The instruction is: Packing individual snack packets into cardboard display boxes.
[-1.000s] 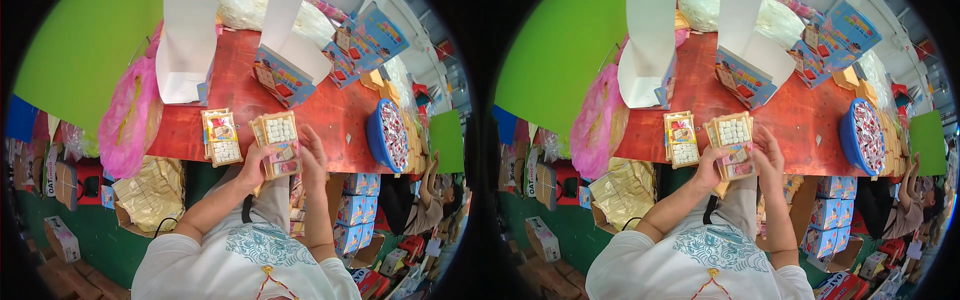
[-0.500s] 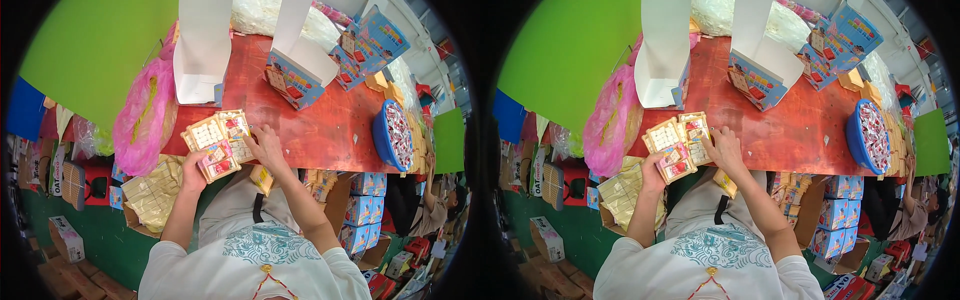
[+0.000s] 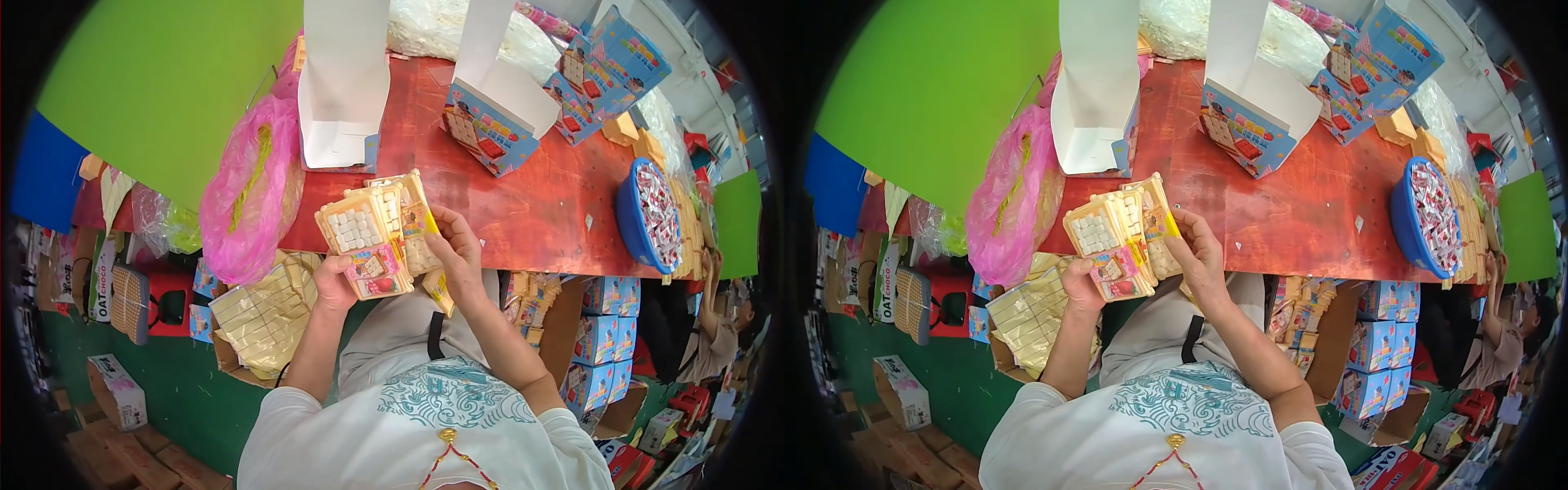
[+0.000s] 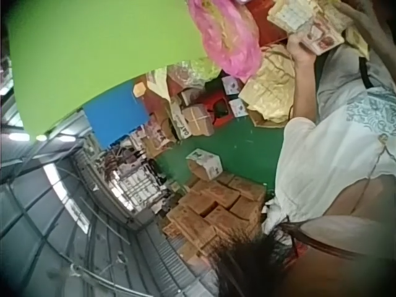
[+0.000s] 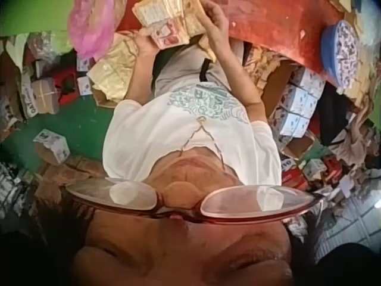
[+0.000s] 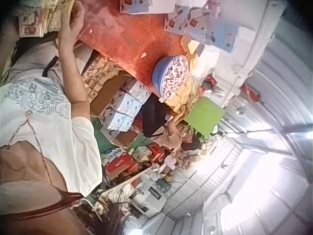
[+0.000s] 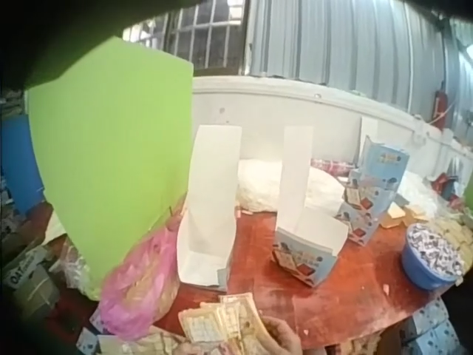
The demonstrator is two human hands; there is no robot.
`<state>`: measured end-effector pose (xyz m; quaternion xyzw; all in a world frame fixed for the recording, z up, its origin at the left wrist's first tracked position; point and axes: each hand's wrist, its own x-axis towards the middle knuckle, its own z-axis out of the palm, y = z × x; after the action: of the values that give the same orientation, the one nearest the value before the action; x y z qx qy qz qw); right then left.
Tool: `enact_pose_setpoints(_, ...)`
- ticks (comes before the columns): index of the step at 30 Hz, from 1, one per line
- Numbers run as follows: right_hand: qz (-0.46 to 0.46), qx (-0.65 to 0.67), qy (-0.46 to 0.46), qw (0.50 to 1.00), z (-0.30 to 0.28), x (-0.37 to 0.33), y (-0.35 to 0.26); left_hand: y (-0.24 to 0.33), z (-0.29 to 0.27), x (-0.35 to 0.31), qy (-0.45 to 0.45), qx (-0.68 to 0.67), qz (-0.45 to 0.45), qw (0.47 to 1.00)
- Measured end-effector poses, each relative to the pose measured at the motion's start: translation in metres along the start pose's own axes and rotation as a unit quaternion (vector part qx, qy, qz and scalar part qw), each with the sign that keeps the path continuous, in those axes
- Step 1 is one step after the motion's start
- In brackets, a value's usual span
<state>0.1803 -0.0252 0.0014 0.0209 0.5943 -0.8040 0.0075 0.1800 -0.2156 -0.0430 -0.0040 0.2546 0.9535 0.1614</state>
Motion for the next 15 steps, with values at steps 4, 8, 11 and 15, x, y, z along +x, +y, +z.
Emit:
enact_pose_setpoints(4,-0.066,-0.005,-0.042,0.997,-0.006,-0.01,-0.011,-0.004,0.001,0.001,-0.029,-0.057,-0.002,0.998)
enact_pose_setpoints(8,-0.127,-0.102,-0.073,0.984,-0.012,-0.016,-0.016,-0.018,0.007,0.006,-0.029,-0.087,-0.018,0.996)
enact_pose_setpoints(11,-0.123,-0.126,-0.073,0.982,-0.024,-0.021,-0.028,-0.028,0.021,0.013,-0.048,-0.056,-0.017,0.997)
enact_pose_setpoints(15,-0.133,-0.201,-0.102,0.965,-0.06,-0.028,-0.048,-0.044,0.053,0.021,-0.056,0.041,0.007,0.998)
